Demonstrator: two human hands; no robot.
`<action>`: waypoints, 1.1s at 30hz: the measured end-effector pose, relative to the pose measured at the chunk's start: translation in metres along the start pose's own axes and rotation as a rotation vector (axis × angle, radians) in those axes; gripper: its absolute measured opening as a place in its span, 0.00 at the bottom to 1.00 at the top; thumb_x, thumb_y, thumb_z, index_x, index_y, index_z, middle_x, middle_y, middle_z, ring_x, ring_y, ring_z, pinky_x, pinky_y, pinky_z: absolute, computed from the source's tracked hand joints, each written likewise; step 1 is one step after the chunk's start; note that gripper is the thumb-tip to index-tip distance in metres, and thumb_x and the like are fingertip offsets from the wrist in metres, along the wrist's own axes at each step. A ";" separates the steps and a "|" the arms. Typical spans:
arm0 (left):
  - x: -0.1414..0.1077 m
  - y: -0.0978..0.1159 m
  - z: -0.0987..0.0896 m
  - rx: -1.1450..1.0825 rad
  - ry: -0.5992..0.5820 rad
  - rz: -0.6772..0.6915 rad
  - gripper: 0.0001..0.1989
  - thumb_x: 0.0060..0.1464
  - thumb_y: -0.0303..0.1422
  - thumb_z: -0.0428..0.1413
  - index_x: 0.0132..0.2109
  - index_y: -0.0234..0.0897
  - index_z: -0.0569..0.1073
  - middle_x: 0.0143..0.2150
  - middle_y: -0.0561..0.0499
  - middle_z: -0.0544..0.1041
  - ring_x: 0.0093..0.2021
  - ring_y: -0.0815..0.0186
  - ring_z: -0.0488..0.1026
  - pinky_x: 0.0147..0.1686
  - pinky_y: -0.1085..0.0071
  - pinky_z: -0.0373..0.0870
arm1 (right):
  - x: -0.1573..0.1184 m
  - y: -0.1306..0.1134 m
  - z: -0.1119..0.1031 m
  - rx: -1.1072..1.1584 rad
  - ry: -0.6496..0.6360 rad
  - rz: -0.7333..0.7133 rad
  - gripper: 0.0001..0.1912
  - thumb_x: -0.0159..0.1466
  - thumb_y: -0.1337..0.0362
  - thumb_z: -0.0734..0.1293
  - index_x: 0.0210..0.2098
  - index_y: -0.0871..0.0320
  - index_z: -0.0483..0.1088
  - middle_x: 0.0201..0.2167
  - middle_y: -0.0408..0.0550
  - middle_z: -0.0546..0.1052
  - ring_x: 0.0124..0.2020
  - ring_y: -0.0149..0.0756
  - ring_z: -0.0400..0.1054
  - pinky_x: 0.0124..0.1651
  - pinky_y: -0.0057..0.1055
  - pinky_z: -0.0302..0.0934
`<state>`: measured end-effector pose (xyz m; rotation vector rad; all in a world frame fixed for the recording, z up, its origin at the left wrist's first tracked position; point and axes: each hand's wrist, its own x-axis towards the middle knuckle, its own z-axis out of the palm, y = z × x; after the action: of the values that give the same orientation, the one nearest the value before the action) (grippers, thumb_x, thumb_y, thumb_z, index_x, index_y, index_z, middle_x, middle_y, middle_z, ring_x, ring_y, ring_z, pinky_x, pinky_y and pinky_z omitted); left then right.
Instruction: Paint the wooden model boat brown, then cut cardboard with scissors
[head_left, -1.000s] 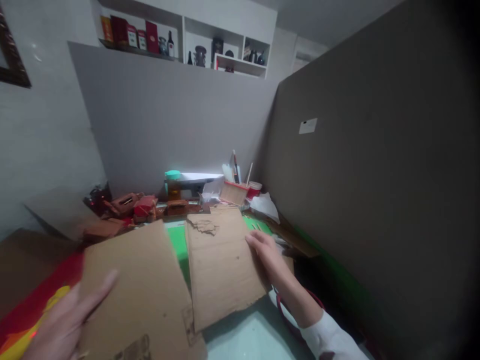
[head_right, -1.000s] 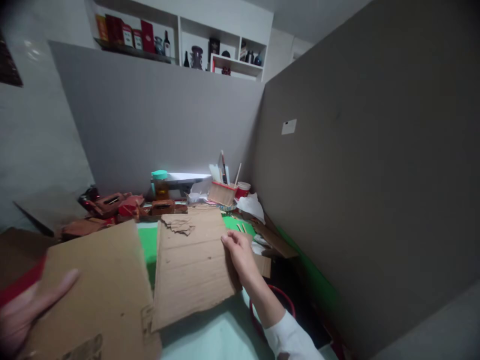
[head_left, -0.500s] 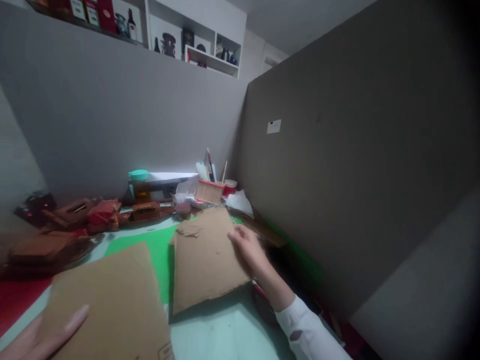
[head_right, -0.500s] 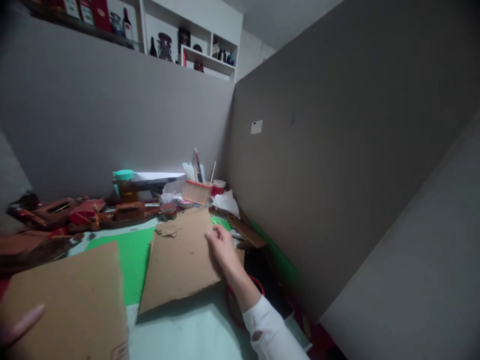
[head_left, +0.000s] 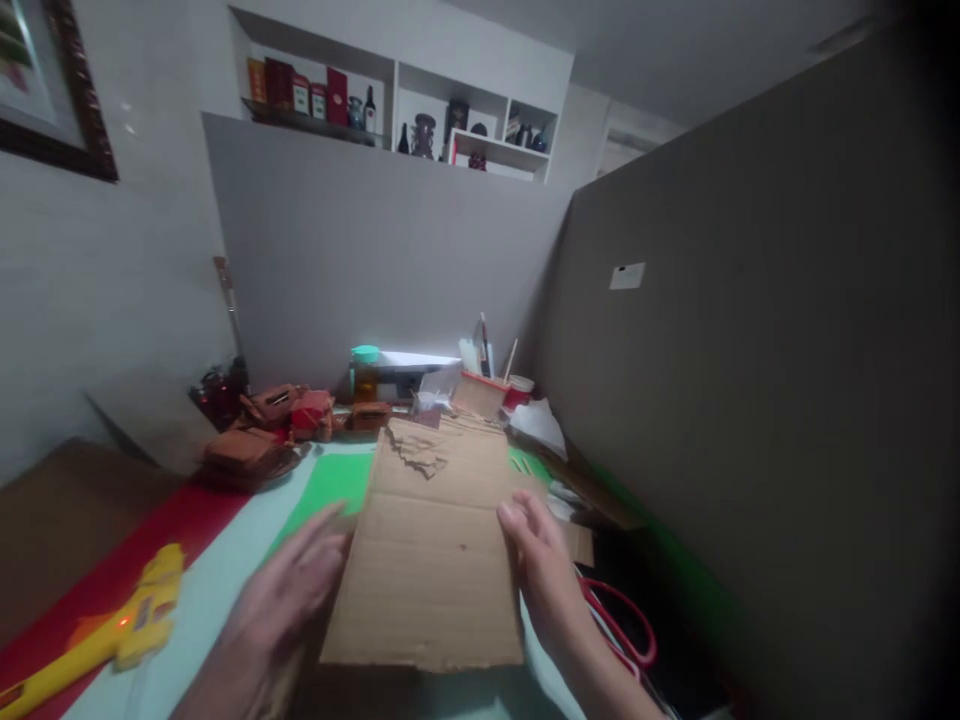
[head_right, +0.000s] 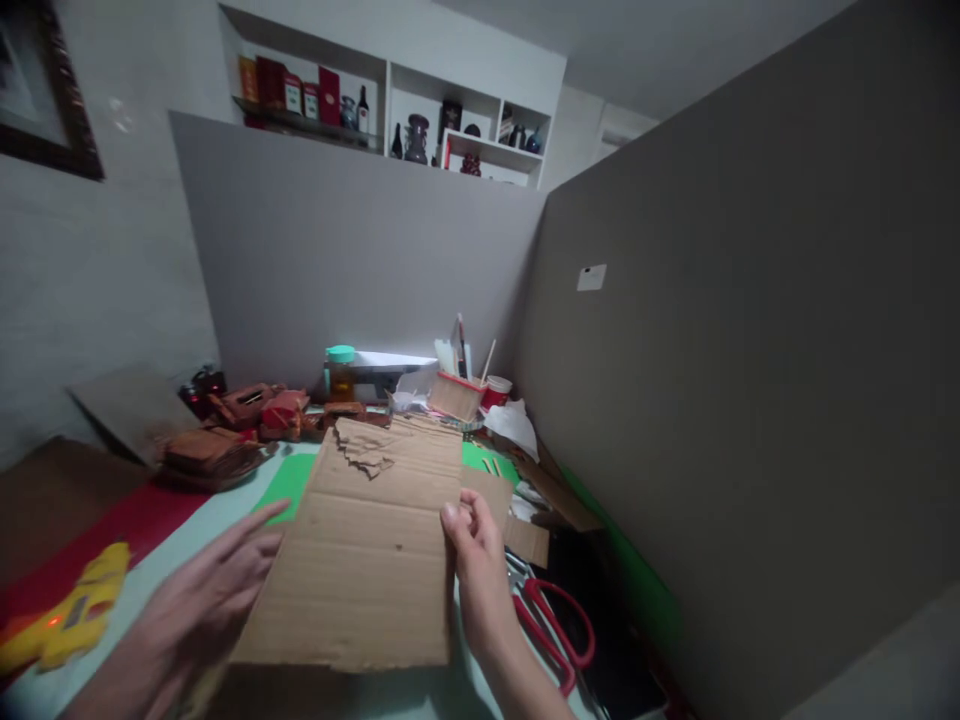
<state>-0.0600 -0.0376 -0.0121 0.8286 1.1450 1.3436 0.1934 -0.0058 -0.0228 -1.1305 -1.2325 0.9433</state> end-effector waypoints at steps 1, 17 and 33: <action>-0.005 0.001 0.008 -0.076 -0.116 -0.047 0.41 0.46 0.48 0.67 0.65 0.40 0.66 0.59 0.41 0.78 0.63 0.42 0.69 0.64 0.48 0.62 | -0.005 0.001 0.002 -0.034 -0.011 -0.018 0.15 0.69 0.51 0.62 0.46 0.55 0.65 0.37 0.49 0.79 0.39 0.46 0.76 0.41 0.38 0.69; -0.038 0.004 0.018 0.238 0.043 -0.072 0.37 0.38 0.52 0.70 0.55 0.43 0.78 0.63 0.48 0.74 0.71 0.41 0.55 0.64 0.52 0.66 | 0.000 -0.035 0.041 -0.854 -0.147 -0.822 0.07 0.70 0.61 0.63 0.42 0.58 0.69 0.39 0.54 0.73 0.41 0.47 0.63 0.44 0.43 0.58; -0.028 0.007 0.006 0.269 -0.075 -0.127 0.38 0.41 0.51 0.69 0.58 0.40 0.76 0.67 0.46 0.69 0.69 0.41 0.60 0.60 0.55 0.70 | 0.008 -0.038 0.032 -0.655 -0.261 -0.577 0.08 0.70 0.66 0.59 0.33 0.55 0.64 0.29 0.44 0.73 0.30 0.35 0.66 0.35 0.29 0.59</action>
<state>-0.0528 -0.0633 0.0003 0.9735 1.3146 1.0599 0.1608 -0.0024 0.0158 -1.0512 -2.0320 0.2419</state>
